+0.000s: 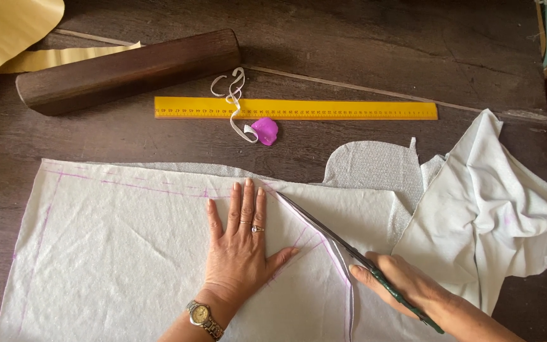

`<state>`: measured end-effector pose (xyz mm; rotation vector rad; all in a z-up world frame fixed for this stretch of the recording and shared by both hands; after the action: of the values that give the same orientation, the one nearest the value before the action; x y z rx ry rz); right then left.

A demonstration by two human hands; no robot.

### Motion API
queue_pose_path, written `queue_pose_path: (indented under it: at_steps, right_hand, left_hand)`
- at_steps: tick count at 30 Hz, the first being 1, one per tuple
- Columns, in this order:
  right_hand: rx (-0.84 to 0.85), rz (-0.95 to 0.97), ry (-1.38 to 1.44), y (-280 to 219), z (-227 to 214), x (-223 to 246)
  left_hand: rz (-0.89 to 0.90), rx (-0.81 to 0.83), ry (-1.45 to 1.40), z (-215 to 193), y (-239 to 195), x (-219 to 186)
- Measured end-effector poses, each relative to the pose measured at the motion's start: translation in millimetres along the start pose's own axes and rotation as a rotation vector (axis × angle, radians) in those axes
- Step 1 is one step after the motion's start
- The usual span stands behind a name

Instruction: Marking fabric with a ruler and chalk before cutting it into pattern pieces using tailor scissors.

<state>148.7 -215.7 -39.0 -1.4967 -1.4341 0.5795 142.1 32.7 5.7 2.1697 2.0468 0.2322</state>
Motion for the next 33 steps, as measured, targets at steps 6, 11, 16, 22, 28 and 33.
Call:
queue_pose_path:
  at_steps: [6, 11, 16, 22, 28, 33]
  right_hand:
    - [0.072, -0.104, -0.034, -0.8, -1.6, -1.8]
    - [0.074, -0.110, -0.017, -2.8, 0.1, 26.1]
    - [0.038, -0.106, 0.000, 1.6, 1.6, 39.5]
    - [-0.041, -0.056, 0.026, 6.2, -0.9, 31.3]
    - [0.013, 0.014, -0.088, -2.4, -2.5, 42.0]
    - [0.005, -0.008, -0.112, -2.4, -3.1, 58.8]
  left_hand:
    - [-0.004, 0.008, 0.014, 1.2, 1.2, -0.3]
    - [-0.009, 0.038, 0.038, 3.0, 1.6, -0.1]
    - [-0.012, 0.050, 0.045, 6.1, 1.3, 0.1]
    - [-0.011, 0.047, 0.029, 6.0, 1.0, 0.3]
    - [-0.011, 0.052, 0.037, 7.1, 0.7, -0.1]
    - [-0.013, 0.044, 0.036, 4.3, 1.3, -0.1]
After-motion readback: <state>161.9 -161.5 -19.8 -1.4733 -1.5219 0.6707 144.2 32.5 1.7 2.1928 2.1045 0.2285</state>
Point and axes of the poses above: each hand's wrist, its own y-axis towards the middle knuckle, its own z-axis out of the palm, x = y × z, the point moved 10 cm from there along y, towards the middle knuckle, and after that the axes turned 10 degrees about y, right-handed, at the moved point
